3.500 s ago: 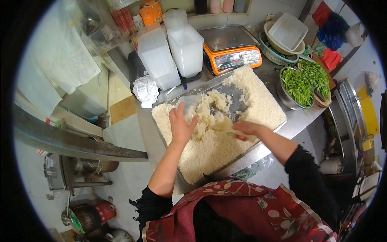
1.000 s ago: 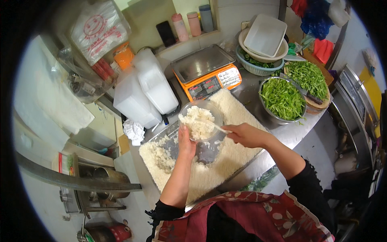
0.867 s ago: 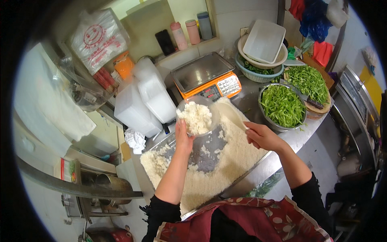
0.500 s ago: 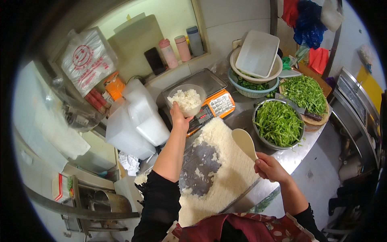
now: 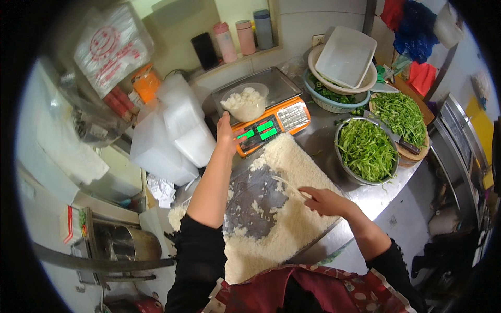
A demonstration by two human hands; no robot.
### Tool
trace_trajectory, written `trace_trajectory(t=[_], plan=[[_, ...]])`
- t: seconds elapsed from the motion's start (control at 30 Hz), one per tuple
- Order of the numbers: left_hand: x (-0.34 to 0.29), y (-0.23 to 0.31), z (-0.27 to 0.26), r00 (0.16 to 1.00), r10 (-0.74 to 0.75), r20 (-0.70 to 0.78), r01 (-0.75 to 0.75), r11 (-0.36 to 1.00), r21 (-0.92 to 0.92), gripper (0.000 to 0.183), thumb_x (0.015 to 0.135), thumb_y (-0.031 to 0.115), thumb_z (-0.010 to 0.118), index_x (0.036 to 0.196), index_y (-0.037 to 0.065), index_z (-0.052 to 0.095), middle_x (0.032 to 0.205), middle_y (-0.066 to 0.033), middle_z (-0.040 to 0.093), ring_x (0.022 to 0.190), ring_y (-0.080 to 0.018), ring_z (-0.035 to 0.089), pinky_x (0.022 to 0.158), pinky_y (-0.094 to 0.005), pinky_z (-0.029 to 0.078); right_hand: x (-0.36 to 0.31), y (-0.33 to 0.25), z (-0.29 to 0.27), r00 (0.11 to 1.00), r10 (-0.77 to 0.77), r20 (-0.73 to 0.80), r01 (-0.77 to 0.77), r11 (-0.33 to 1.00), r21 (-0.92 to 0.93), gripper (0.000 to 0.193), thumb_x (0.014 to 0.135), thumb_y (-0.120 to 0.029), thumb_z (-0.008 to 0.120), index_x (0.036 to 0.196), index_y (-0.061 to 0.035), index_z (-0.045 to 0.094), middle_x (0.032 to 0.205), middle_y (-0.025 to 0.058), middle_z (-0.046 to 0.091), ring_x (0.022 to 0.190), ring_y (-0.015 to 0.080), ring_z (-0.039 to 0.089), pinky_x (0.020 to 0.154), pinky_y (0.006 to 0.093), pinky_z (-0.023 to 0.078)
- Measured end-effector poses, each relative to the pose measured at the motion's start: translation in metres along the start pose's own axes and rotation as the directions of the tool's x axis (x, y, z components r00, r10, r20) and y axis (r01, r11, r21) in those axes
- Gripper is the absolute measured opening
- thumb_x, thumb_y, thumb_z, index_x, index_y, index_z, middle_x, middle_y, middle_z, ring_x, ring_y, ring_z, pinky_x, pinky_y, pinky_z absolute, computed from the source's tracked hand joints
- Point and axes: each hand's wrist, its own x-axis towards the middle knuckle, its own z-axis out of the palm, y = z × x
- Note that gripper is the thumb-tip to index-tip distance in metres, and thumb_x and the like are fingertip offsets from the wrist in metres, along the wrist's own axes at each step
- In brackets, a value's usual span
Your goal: The person scoops cooked rice from a large tray into small plastic containers using a rice paddle, then weighs each container on a digital scale. The person also rinses the paddle at a sink and places filled containers into a tray of black bowls.
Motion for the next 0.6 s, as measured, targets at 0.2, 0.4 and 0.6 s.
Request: trace_trajectory(t=[0.2, 0.4, 0.6], plan=[[-0.096, -0.052, -0.072, 0.975, -0.075, 0.208, 0.113, 0.977, -0.178, 0.051, 0.090, 0.034, 0.047, 0.131, 0.008, 0.033, 0.115, -0.0177, 0.048, 0.087, -0.0318, 0.060, 0.075, -0.0418, 0.052, 0.128, 0.002, 0.035, 0.946, -0.151, -0.286, -0.035, 0.830, -0.556, 0.039, 0.084, -0.011, 0.043, 0.121, 0.0002, 0.045, 0.080, 0.0204, 0.063, 0.074, 0.0367, 0.062, 0.065, 0.0445, 0.049], [-0.159, -0.097, -0.157, 0.988, -0.110, 0.110, 0.135, 0.959, -0.249, 0.042, 0.090, 0.031, 0.048, 0.125, 0.008, 0.039, 0.108, -0.0154, 0.053, 0.083, -0.0288, 0.061, 0.070, -0.0381, 0.051, 0.139, 0.016, 0.107, 0.954, -0.145, -0.261, -0.074, 0.732, -0.677, 0.045, 0.084, -0.007, 0.039, 0.126, 0.0101, 0.034, 0.080, 0.0236, 0.062, 0.074, 0.0347, 0.063, 0.065, 0.0427, 0.050], [-0.184, -0.096, -0.187, 0.998, -0.048, 0.028, 0.053, 0.971, -0.235, 0.037, 0.090, 0.019, 0.047, 0.124, 0.006, 0.040, 0.103, -0.0141, 0.056, 0.081, -0.0272, 0.061, 0.068, -0.0356, 0.051, 0.120, 0.019, 0.126, 0.984, -0.116, -0.132, -0.003, 0.739, -0.674, 0.054, 0.083, -0.012, 0.045, 0.130, 0.0078, 0.028, 0.081, 0.0240, 0.062, 0.076, 0.0375, 0.062, 0.067, 0.0440, 0.050]])
